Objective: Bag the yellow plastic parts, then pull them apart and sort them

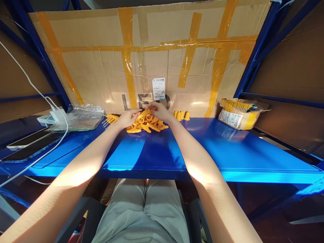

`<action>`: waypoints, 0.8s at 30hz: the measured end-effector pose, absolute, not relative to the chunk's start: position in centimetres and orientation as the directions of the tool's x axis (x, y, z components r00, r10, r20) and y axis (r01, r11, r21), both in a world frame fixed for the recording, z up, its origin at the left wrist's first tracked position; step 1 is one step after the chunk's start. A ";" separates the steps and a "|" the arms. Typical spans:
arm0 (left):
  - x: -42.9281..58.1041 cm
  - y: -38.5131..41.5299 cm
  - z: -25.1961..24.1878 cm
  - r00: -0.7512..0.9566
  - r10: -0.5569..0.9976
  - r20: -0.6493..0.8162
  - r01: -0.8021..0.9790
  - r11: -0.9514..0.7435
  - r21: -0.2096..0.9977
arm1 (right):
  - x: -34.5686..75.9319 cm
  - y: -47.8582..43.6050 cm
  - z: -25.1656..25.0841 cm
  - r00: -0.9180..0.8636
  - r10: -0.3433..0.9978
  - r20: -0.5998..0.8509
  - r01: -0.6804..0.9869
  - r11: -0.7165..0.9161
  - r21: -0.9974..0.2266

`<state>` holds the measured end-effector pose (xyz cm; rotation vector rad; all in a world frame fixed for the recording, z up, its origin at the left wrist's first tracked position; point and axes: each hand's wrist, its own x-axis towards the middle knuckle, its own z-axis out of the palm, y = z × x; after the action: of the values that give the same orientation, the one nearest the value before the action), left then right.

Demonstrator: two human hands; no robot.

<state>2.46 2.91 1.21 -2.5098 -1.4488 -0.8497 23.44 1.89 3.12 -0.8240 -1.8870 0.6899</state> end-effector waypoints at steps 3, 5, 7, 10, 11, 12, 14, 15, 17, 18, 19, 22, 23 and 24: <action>2.0 3.4 1.1 0.392 0.754 0.527 0.794 -0.566 0.220 | 23.6 1.8 3.4 -0.348 0.767 0.538 0.162 0.615 -0.772; 2.0 3.2 1.2 0.384 0.760 0.525 0.794 -0.562 0.232 | 24.0 1.8 3.5 -0.320 0.772 0.549 0.077 0.599 -0.797; 2.1 2.8 1.4 0.387 0.758 0.525 0.800 -0.559 0.217 | 24.4 1.8 3.6 -0.296 0.784 0.545 -0.007 0.569 -0.823; 2.3 2.2 1.7 0.366 0.774 0.517 0.837 -0.517 0.181 | 24.9 1.8 3.7 -0.284 0.836 0.469 -0.065 0.471 -0.880; 2.4 2.2 1.7 0.350 0.787 0.507 0.857 -0.488 0.166 | 25.0 1.8 3.7 -0.278 0.858 0.432 -0.061 0.433 -0.899; 2.4 2.2 1.7 0.332 0.802 0.497 0.877 -0.456 0.149 | 25.1 1.7 3.7 -0.268 0.879 0.393 -0.048 0.396 -0.917; 2.4 2.3 1.6 0.305 0.821 0.482 0.906 -0.407 0.119 | 25.1 1.7 3.7 -0.247 0.914 0.323 0.014 0.337 -0.941; 2.4 2.4 1.6 0.297 0.826 0.480 0.913 -0.393 0.111 | 25.0 1.6 3.6 -0.243 0.923 0.299 0.065 0.323 -0.944; 2.3 2.5 1.5 0.286 0.824 0.489 0.918 -0.382 0.105 | 24.8 1.6 3.5 -0.244 0.926 0.288 0.214 0.341 -0.915; 2.3 2.5 1.5 0.286 0.819 0.497 0.917 -0.384 0.104 | 24.6 1.6 3.3 -0.255 0.918 0.305 0.303 0.375 -0.876; 2.3 2.5 1.4 0.291 0.813 0.504 0.915 -0.390 0.101 | 24.4 1.6 3.1 -0.277 0.901 0.333 0.392 0.422 -0.817; 2.3 2.5 1.4 0.317 0.798 0.512 0.905 -0.416 0.088 | 23.7 1.6 2.6 -0.350 0.847 0.400 0.624 0.530 -0.575; 2.4 2.4 1.4 0.324 0.795 0.512 0.903 -0.422 0.084 | 23.4 1.6 2.5 -0.366 0.840 0.400 0.686 0.534 -0.494; 2.4 2.4 1.4 0.328 0.793 0.513 0.902 -0.425 0.080 | 23.2 1.6 2.4 -0.371 0.843 0.390 0.742 0.522 -0.421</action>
<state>2.45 2.39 1.42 -2.3725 -1.5418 -0.7238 23.19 1.64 2.39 -1.2848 -2.1987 0.2333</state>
